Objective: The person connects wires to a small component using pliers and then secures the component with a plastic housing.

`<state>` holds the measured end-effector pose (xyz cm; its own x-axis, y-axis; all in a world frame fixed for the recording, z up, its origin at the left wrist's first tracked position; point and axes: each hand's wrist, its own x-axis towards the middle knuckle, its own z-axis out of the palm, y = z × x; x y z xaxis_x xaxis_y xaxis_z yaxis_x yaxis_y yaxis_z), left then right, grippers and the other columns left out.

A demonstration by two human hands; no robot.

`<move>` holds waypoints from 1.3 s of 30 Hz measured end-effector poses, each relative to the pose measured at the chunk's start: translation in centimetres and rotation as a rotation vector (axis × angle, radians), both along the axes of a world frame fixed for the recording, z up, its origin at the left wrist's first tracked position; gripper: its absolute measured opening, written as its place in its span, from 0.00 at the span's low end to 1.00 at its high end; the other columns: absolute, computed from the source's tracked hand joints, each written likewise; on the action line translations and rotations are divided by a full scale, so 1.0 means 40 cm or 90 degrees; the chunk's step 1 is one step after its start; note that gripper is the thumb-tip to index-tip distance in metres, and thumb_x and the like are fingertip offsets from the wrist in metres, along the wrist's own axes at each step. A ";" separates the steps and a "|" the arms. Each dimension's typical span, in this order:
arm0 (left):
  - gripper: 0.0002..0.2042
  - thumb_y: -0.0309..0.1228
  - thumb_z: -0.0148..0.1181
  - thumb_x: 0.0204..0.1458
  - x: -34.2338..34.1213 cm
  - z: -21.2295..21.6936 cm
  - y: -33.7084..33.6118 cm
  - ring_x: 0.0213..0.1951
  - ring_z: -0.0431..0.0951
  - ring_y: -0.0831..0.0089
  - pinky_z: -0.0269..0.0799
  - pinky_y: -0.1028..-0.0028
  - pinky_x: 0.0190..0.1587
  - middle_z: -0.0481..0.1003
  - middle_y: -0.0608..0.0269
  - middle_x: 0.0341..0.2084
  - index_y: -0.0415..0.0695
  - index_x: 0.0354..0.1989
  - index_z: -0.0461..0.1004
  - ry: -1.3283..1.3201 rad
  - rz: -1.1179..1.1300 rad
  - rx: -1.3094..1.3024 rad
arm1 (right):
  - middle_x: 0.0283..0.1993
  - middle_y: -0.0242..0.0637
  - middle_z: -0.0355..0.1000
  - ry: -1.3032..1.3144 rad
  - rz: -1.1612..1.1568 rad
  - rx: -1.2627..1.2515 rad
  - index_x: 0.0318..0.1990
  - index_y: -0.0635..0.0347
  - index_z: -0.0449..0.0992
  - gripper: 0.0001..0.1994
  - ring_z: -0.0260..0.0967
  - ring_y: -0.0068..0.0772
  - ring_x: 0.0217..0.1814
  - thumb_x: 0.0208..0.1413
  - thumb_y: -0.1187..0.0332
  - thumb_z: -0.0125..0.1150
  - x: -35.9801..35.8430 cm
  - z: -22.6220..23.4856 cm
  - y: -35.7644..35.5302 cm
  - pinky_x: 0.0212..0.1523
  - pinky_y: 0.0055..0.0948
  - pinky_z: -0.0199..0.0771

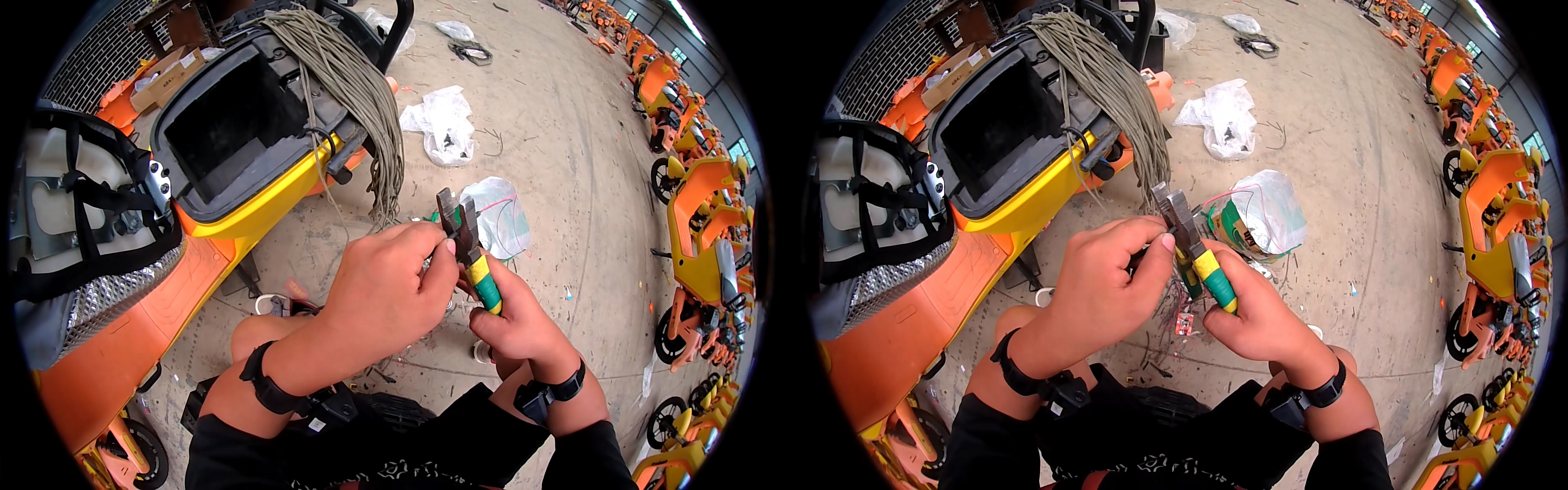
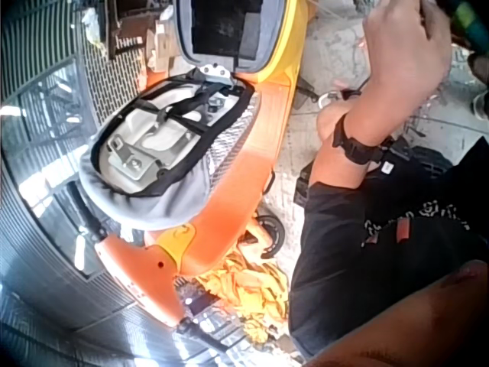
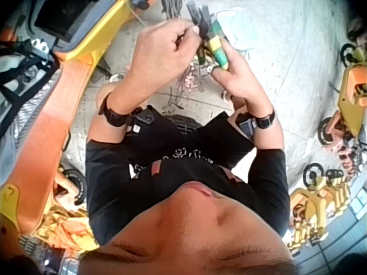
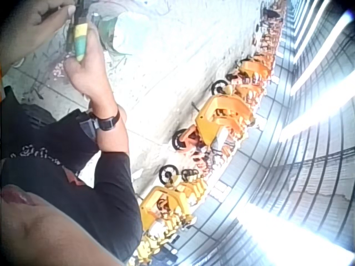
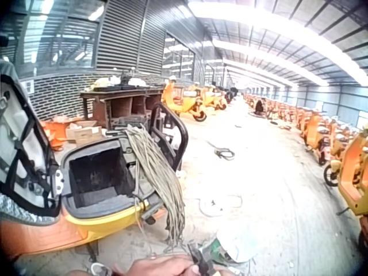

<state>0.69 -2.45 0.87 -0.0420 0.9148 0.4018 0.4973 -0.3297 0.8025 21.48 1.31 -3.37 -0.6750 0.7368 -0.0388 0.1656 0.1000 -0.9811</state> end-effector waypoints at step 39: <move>0.05 0.24 0.60 0.56 -0.008 -0.002 -0.001 0.20 0.74 0.66 0.67 0.69 0.24 0.76 0.52 0.21 0.33 0.34 0.76 -0.007 -0.019 -0.014 | 0.55 0.41 0.70 -0.026 0.001 0.031 0.67 0.64 0.63 0.35 0.70 0.34 0.54 0.45 0.82 0.53 -0.007 0.019 -0.007 0.56 0.30 0.70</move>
